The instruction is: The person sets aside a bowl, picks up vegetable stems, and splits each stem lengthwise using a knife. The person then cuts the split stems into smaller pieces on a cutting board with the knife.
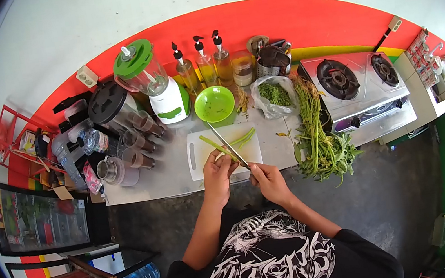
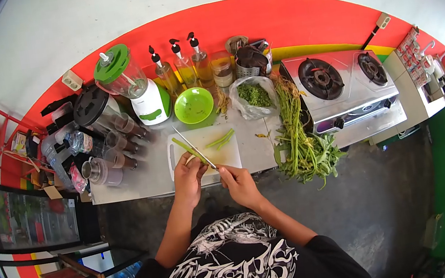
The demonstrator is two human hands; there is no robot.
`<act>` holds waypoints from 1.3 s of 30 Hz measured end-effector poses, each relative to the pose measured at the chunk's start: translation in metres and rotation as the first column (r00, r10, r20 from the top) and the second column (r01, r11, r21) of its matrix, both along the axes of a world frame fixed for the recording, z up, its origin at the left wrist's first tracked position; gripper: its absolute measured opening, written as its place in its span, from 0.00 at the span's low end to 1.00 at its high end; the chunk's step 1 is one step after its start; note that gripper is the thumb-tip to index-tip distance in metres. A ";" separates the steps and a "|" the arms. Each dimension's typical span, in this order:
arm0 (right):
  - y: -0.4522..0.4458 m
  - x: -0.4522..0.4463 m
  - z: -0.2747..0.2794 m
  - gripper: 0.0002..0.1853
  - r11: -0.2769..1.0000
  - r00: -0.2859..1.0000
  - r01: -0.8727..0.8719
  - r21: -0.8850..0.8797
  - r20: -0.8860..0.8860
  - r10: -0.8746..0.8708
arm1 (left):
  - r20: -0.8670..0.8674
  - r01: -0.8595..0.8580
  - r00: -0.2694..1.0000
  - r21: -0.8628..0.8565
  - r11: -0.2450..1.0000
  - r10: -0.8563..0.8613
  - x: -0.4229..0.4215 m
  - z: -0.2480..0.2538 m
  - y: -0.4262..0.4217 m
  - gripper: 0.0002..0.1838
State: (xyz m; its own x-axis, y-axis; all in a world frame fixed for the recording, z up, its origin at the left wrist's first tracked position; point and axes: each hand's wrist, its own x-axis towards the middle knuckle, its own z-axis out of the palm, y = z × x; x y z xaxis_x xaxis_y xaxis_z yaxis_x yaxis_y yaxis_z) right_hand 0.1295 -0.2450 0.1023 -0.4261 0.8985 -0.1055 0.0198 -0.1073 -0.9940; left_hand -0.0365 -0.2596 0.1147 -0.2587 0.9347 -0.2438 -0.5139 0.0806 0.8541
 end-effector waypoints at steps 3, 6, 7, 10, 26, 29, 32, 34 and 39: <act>-0.006 -0.011 0.006 0.21 1.000 0.999 -0.019 0.012 0.026 0.018 | 0.048 -0.022 0.999 0.011 1.000 0.022 -0.010 0.008 -0.002 0.16; -0.012 -0.020 0.008 0.21 0.997 1.000 0.007 0.077 0.018 -0.009 | 0.070 0.014 0.997 0.019 1.000 -0.015 -0.020 0.010 -0.003 0.16; -0.013 -0.022 0.009 0.21 0.997 1.000 0.013 0.071 0.021 -0.015 | 0.090 0.017 0.996 0.028 0.999 -0.019 -0.022 0.010 -0.003 0.16; -0.019 -0.030 0.014 0.21 0.999 0.999 0.034 0.041 0.009 -0.035 | 0.161 0.012 0.987 0.037 0.999 -0.018 -0.028 0.014 -0.004 0.17; -0.028 -0.053 0.024 0.23 0.993 0.997 0.083 0.086 -0.004 -0.083 | 0.308 -0.020 0.951 0.115 0.993 -0.016 -0.044 0.019 -0.009 0.21; -0.030 -0.056 0.014 0.23 0.992 0.996 0.085 0.096 -0.036 -0.082 | 0.280 -0.001 0.959 0.125 0.992 -0.035 -0.043 0.020 -0.013 0.20; -0.032 -0.058 0.011 0.22 0.991 0.995 0.092 0.097 -0.043 -0.089 | 0.266 -0.022 0.964 0.147 0.989 -0.018 -0.041 0.018 -0.015 0.20; -0.033 -0.060 0.014 0.22 0.987 0.994 0.111 0.114 -0.036 -0.107 | 0.266 -0.026 0.964 0.158 0.987 -0.017 -0.039 0.014 -0.015 0.19; -0.032 -0.061 0.017 0.22 0.972 0.987 0.160 0.171 -0.007 -0.161 | 0.241 0.007 0.969 0.176 0.984 -0.050 -0.033 0.010 -0.015 0.17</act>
